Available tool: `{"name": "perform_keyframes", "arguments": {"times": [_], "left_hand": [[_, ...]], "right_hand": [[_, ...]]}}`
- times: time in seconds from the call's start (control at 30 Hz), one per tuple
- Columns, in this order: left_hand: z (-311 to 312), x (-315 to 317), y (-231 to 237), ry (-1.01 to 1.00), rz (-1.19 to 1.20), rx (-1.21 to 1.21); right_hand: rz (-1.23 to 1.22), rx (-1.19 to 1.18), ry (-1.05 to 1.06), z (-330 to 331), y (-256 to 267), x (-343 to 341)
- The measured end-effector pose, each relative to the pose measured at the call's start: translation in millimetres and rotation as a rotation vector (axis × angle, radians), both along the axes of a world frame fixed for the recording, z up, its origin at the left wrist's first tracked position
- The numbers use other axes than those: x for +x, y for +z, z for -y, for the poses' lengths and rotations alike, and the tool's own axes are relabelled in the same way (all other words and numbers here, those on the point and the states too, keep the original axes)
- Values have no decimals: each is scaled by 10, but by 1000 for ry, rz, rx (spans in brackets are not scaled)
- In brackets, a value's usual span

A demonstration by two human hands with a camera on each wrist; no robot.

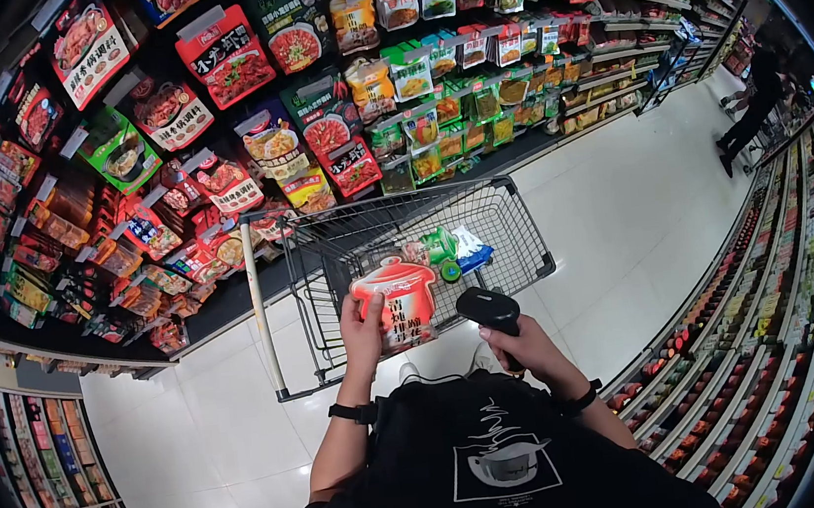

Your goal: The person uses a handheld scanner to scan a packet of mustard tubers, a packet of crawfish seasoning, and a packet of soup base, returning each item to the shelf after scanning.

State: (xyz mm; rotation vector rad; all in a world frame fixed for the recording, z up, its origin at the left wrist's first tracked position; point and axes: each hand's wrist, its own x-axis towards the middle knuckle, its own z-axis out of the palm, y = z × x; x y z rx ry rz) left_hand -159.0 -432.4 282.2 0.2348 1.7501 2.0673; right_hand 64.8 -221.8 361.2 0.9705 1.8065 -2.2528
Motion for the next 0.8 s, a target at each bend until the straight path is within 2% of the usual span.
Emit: {"name": "perform_keyframes", "arguments": {"times": [0.37,0.43,0.5,0.7,0.8], "left_hand": [[-30,-2,-114,15,-32,34],[-10,-21,-135,24,-85,-31],[0,3,-37,2,-2,-15],[-29,28,43,9,32,45],[-63,11,-60,40,-88,52]], "right_hand": [[12,13,-7,11,75,-55],[-50,4,5,-5,47,-59],[-48,0,13,-9,48,-57],[1,-23,38,-34,91,-73],[-7,-16,46,-39,97,-70]]}}
